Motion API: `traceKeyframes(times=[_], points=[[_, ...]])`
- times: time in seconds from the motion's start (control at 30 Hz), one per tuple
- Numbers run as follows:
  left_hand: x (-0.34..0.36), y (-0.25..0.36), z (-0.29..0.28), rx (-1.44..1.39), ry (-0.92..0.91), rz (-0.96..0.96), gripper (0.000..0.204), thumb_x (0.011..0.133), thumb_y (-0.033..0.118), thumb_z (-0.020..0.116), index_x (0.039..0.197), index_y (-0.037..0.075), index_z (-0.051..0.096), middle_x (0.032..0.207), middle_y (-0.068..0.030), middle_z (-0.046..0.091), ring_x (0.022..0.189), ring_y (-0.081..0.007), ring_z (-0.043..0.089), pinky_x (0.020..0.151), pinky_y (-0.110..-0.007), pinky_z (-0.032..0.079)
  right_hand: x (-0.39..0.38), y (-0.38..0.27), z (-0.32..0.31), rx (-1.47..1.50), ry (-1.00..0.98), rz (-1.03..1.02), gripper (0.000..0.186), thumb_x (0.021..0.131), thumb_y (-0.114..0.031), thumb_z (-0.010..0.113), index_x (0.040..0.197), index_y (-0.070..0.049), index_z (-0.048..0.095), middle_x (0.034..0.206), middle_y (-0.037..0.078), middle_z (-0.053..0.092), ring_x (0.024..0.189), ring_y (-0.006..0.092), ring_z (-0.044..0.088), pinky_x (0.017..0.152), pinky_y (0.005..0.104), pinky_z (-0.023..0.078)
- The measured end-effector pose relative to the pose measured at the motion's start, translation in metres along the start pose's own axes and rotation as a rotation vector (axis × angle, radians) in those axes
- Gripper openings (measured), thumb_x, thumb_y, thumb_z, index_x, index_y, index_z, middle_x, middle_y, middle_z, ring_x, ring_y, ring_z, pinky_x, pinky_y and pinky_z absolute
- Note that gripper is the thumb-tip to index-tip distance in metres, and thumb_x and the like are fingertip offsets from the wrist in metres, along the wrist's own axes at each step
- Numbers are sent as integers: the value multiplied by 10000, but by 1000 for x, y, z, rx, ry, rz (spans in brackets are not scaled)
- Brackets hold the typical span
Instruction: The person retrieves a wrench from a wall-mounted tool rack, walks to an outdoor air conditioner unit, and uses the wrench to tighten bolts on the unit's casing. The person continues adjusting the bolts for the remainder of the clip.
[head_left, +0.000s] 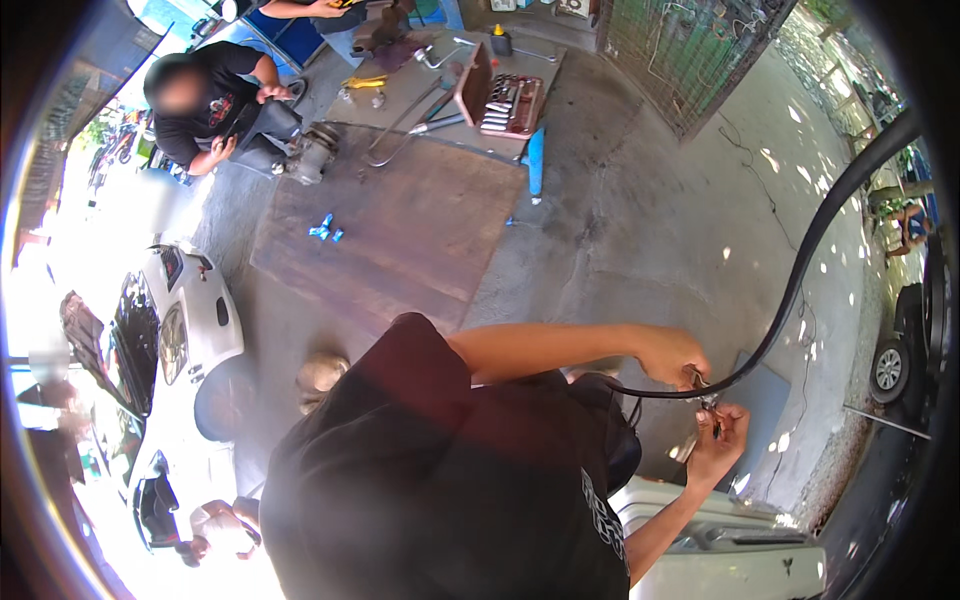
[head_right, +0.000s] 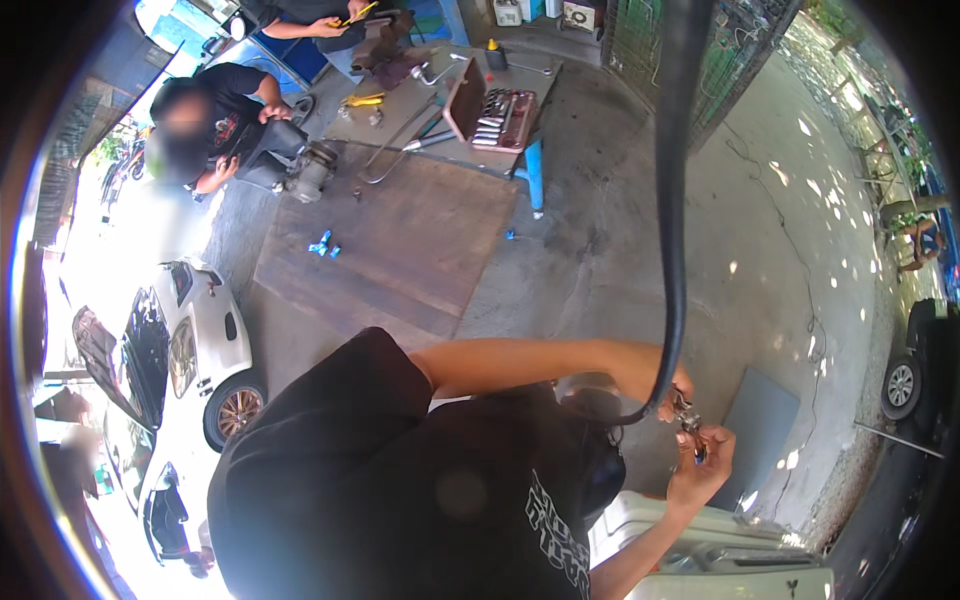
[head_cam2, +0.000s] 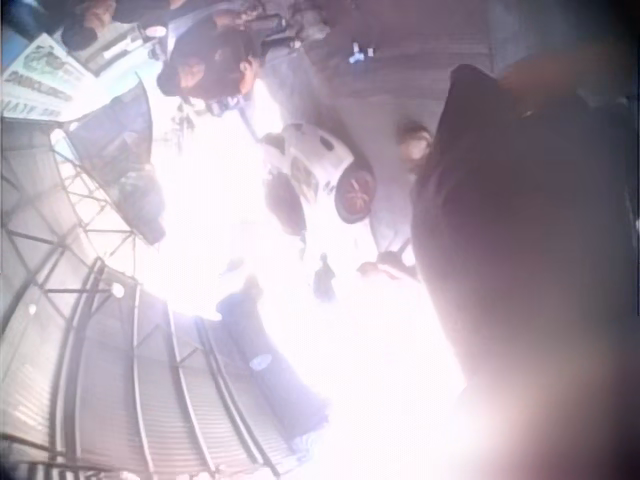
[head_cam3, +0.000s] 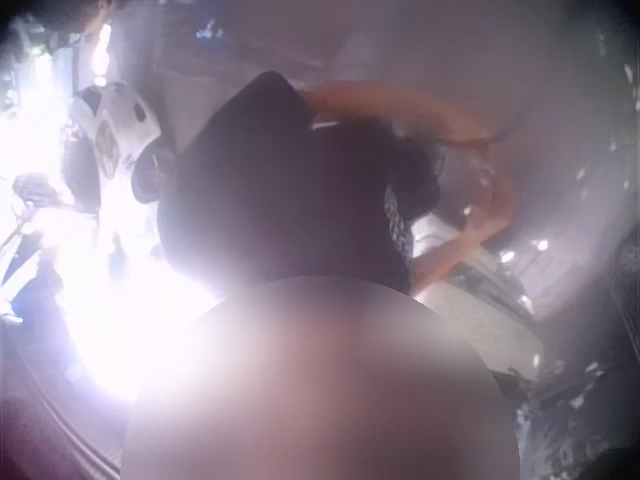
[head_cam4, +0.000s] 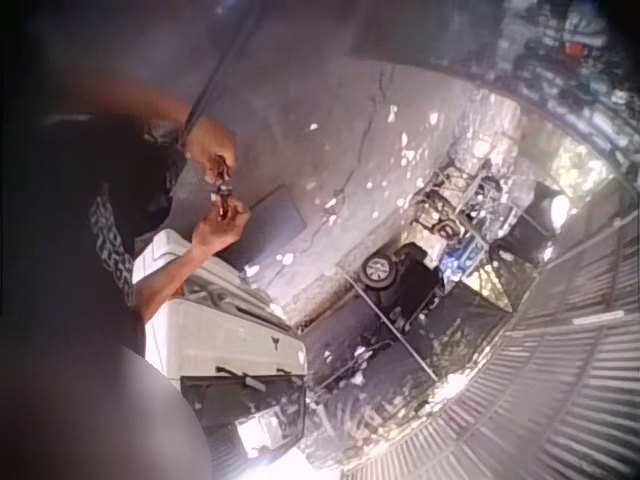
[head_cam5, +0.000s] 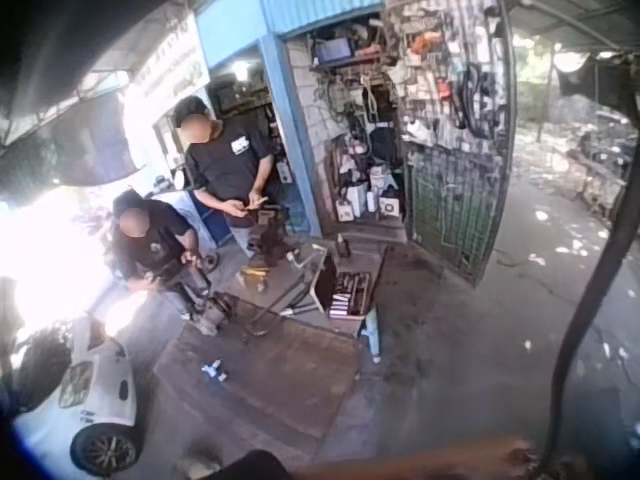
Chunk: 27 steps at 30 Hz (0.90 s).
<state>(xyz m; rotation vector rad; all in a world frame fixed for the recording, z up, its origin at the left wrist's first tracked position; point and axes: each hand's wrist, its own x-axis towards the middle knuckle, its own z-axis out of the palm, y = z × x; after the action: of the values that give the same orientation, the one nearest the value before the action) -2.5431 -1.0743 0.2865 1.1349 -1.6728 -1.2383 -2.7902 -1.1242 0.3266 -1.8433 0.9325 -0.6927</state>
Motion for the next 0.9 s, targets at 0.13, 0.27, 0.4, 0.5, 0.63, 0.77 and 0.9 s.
traceKeyframes(times=[0.13, 0.27, 0.4, 0.5, 0.63, 0.77, 0.9], points=[[112, -35, -38, -122, -8, 32, 303, 923, 261, 752, 1143, 52, 747, 1002, -135, 782, 938, -272, 733, 810, -414, 545, 105, 45, -48, 68, 17, -28, 274, 853, 1, 839, 996, -37, 608, 941, 32, 637, 872, 137, 625, 834, 301, 520], [229, -68, -91, -156, -55, -144, 316, 942, 273, 774, 1155, 45, 724, 874, -93, 721, 795, -180, 631, 731, -373, 504, 228, 86, -97, 48, -15, -10, 300, 815, -45, 889, 996, -33, 649, 916, 52, 723, 836, 150, 688, 755, 312, 561], [321, -72, -173, -3, 61, -208, 232, 984, 162, 715, 1171, 25, 705, 862, -68, 719, 770, -130, 614, 708, -321, 479, 376, 96, -129, 63, -106, -85, 300, 832, -61, 879, 999, -21, 633, 870, 83, 742, 797, 146, 711, 729, 315, 572], [385, -80, -223, -156, 139, -332, 210, 1009, 76, 662, 1200, -7, 689, 969, -70, 753, 872, -118, 676, 790, -303, 524, 479, 103, -152, 101, -230, -54, 297, 865, -113, 859, 1018, -15, 623, 861, 108, 750, 791, 169, 737, 732, 332, 579], [474, -112, -295, -273, 251, -441, 191, 1026, 37, 632, 1200, -19, 687, 1042, -67, 755, 975, -138, 711, 919, -316, 555, 625, 126, -170, 108, -331, -126, 290, 896, -163, 837, 1029, -18, 623, 864, 121, 751, 803, 200, 747, 735, 358, 584], [588, -166, -381, -264, 262, -377, 213, 1028, 66, 648, 1222, -15, 684, 1033, -53, 757, 983, -125, 707, 887, -294, 523, 776, 172, -184, 57, -374, -176, 298, 890, -162, 845, 1029, -17, 624, 870, 120, 754, 798, 207, 739, 740, 350, 585], [722, -205, -483, -200, 196, -385, 231, 1029, 110, 668, 1228, -6, 688, 1018, -44, 768, 973, -116, 700, 859, -293, 514, 930, 207, -210, 127, -307, -61, 301, 879, -157, 859, 1003, -20, 622, 832, 92, 746, 754, 161, 713, 710, 316, 572]])
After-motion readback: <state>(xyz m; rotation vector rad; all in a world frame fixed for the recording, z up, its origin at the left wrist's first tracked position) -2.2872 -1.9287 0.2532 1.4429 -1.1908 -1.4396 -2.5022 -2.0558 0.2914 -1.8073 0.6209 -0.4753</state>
